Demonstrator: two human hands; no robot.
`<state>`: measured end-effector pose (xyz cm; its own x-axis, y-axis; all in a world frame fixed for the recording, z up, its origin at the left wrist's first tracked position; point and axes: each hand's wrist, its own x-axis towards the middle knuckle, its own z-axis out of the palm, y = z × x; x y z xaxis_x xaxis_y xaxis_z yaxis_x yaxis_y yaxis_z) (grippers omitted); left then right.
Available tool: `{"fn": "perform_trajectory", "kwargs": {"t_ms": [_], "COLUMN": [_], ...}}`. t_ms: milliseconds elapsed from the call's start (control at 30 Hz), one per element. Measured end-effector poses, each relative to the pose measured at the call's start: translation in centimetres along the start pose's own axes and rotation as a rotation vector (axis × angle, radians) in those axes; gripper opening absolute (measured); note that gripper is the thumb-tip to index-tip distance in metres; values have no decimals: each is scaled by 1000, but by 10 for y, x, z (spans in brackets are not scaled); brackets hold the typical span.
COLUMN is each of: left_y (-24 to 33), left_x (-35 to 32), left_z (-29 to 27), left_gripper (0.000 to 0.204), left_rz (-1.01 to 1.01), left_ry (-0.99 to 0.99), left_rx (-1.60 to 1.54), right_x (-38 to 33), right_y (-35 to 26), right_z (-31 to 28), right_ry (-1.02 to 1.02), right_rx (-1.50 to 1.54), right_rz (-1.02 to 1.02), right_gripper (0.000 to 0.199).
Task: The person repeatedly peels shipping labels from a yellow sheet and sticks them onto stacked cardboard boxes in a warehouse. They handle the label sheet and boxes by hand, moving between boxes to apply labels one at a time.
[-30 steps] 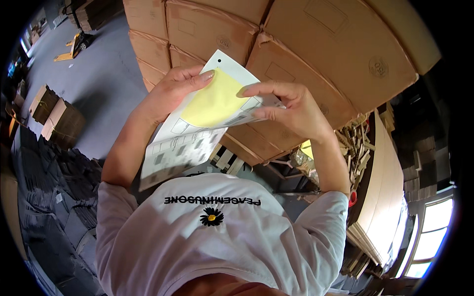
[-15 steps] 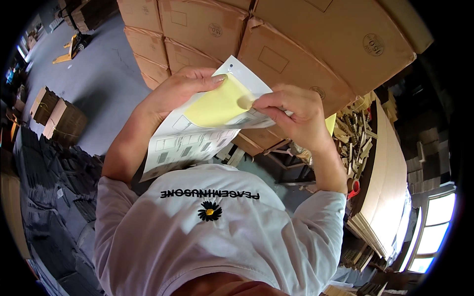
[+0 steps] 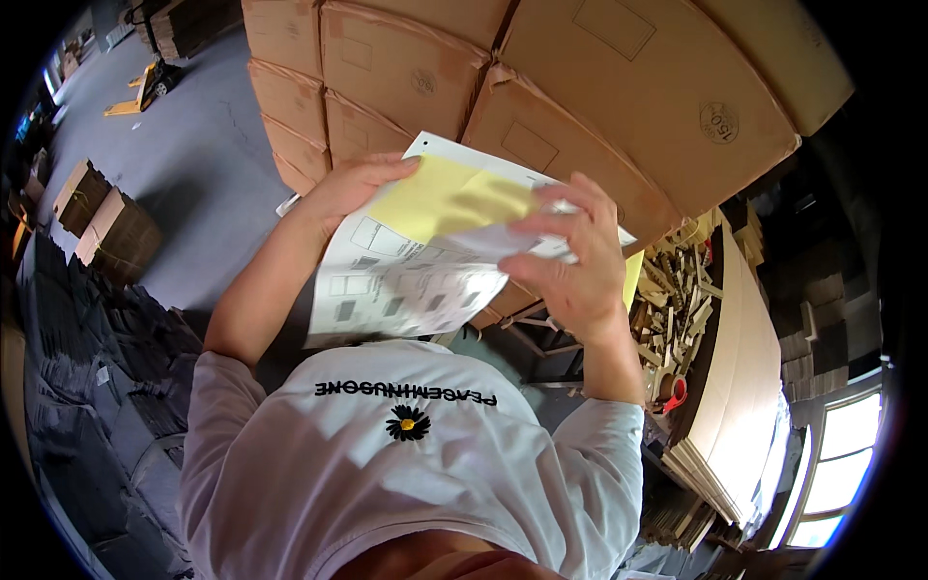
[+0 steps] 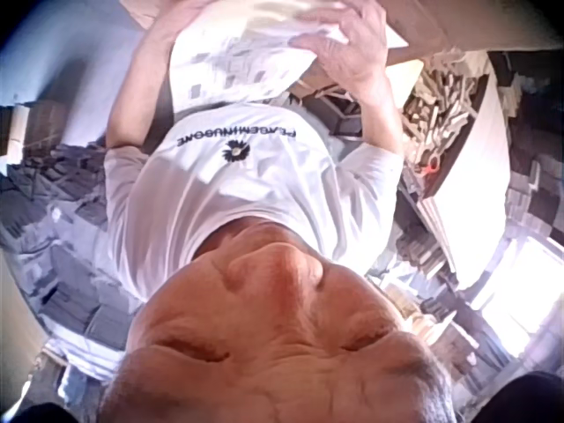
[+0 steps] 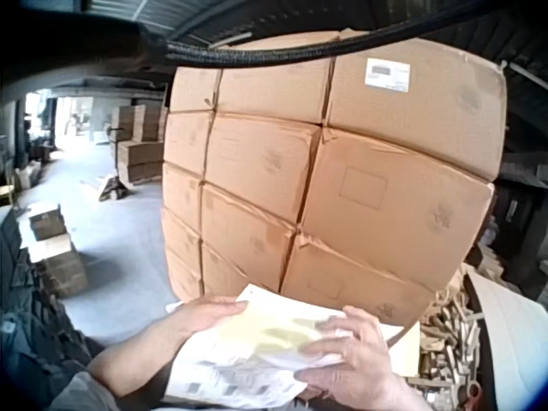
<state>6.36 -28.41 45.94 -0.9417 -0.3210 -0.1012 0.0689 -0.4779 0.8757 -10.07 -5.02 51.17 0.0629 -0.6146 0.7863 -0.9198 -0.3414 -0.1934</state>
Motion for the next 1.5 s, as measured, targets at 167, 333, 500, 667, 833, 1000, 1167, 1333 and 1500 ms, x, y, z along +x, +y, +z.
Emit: {"fn": "perform_trajectory", "kwargs": {"t_ms": [167,333,500,667,833,1000,1167,1333,1500], "left_y": [-20,-12,15,51,58,53,56,62,62], "left_x": [25,35,63,112,175,188,191,206,219], "left_z": [-59,-63,-1,46,76,90,95,98,95], "left_gripper": [38,34,31,35,54,75,79,86,90], "left_rz": [6,260,704,674,837,753,822,774,800], "left_ry": [175,211,294,255,315,327,338,401,399], "left_rx": [-71,379,916,1107,1272,1514,1512,1630,1667], "right_x": [16,99,129,120,123,135,132,132,133], "right_y": [-44,59,158,197,212,220,221,221,223], "right_z": [-46,-42,-22,-15,-14,-12,-10,-10,-10], "right_ry": [90,567,707,816,832,848,843,837,843], "right_rx": [168,-91,-75,-189,-188,-167,-247,-261,-266], "right_rz": [-273,85,60,-21,-41,-123,-108,-113,-123], "right_gripper": [14,14,13,14,13,16,17,17,17]}}
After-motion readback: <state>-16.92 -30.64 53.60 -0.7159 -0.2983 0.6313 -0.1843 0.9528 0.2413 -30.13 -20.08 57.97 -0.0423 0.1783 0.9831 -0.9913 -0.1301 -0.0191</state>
